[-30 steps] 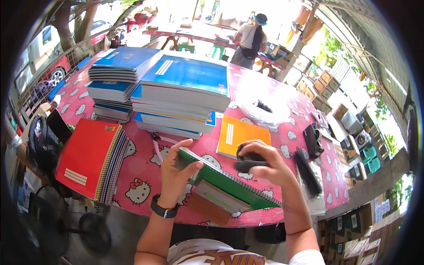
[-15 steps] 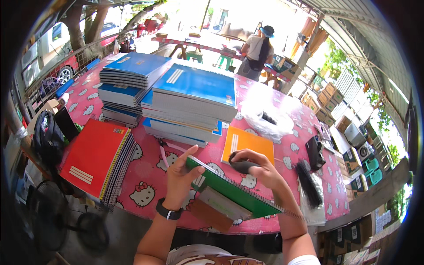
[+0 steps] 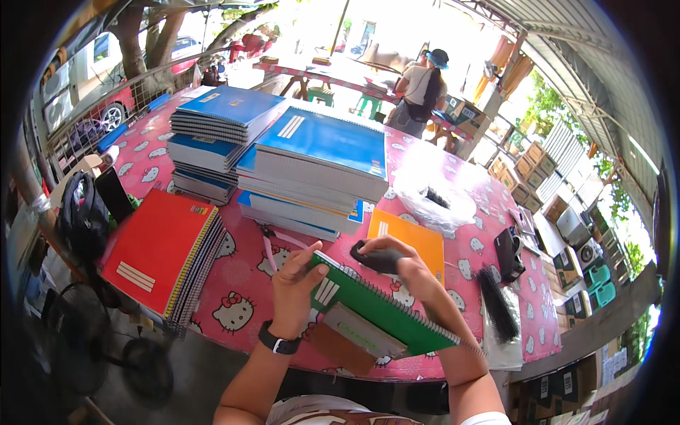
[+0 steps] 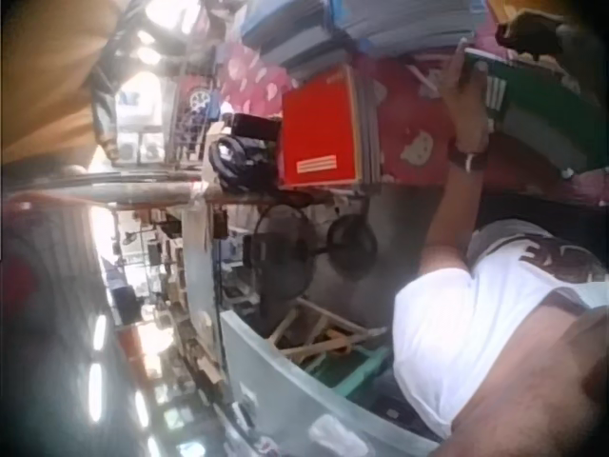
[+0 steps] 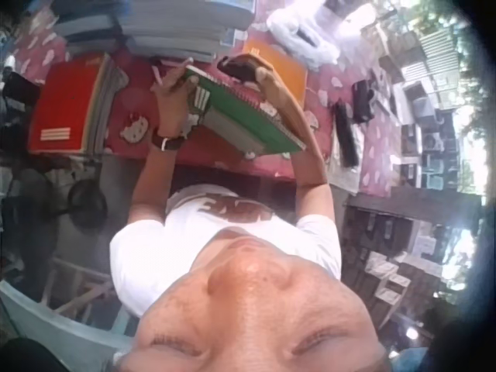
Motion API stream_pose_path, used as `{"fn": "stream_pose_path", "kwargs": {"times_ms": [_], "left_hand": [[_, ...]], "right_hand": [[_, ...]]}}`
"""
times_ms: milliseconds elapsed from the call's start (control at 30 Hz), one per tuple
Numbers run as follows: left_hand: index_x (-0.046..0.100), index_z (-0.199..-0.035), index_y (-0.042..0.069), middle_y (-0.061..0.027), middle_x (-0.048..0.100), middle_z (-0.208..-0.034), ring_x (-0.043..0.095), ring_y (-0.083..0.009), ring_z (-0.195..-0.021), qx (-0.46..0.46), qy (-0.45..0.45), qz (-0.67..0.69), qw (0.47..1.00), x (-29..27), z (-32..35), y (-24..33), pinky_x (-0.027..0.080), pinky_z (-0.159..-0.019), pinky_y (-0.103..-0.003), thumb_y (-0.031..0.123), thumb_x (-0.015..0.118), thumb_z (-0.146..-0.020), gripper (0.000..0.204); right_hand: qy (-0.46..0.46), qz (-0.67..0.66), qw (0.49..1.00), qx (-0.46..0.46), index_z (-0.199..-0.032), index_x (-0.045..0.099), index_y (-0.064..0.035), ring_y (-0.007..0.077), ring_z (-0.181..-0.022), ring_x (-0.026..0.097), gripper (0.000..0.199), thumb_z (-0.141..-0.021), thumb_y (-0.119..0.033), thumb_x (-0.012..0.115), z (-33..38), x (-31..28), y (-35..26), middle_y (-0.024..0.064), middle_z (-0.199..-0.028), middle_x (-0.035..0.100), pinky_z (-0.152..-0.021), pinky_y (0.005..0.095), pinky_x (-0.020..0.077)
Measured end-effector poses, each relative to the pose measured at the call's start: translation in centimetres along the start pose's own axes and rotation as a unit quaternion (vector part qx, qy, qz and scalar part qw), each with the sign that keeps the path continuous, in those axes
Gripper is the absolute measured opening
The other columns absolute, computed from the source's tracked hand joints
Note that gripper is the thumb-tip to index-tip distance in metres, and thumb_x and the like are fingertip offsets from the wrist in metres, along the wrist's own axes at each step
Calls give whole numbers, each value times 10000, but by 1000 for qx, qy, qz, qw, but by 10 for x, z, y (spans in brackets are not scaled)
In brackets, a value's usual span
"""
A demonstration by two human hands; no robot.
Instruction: The person sorts various colorful notebooks by placing them one by one into an organized stack, while also applying small black plastic spiral binders to some of the books.
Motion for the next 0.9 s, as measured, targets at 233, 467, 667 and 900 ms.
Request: {"fn": "stream_pose_path", "kwargs": {"times_ms": [233,467,667,900], "left_hand": [[615,-1174,32,25,534,-968,501,-64,-887,5,4,-33,999,-3,0,-1,402,-796,-203,35,623,-856,318],[623,-1160,25,20,546,-954,499,-58,-874,-13,0,-31,999,3,1,2,396,-781,-195,32,615,-860,301],[632,-1132,9,-2,566,-981,522,-63,-879,20,-52,-24,998,25,3,24,420,-773,-200,2,636,-827,305],[660,-1013,-7,-54,586,-959,555,-105,-836,71,-220,-48,972,92,10,46,457,-716,-235,-4,688,-775,240]], "right_hand": [[-13,16,999,26,-1066,586,-18,224,-932,558,624,-810,-587,562,-17,-1,0,128,-997,578,-837,321,426],[-37,138,988,50,-1096,575,-33,199,-900,550,570,-821,-532,596,-19,10,11,97,-984,572,-788,306,427],[92,493,865,17,-1058,566,-40,401,-1118,443,567,-727,-476,716,27,-39,26,220,-1218,472,-943,466,393],[52,593,778,199,-1161,557,-62,407,-1209,390,708,-622,-454,795,192,-82,101,248,-1355,373,-1032,476,329]]}}
Point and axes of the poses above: each hand's wrist, its own z-axis away from the middle knuckle, its own x-axis out of the palm, y = z × x, the point moved 9 cm from there along -z, towards the middle knuckle
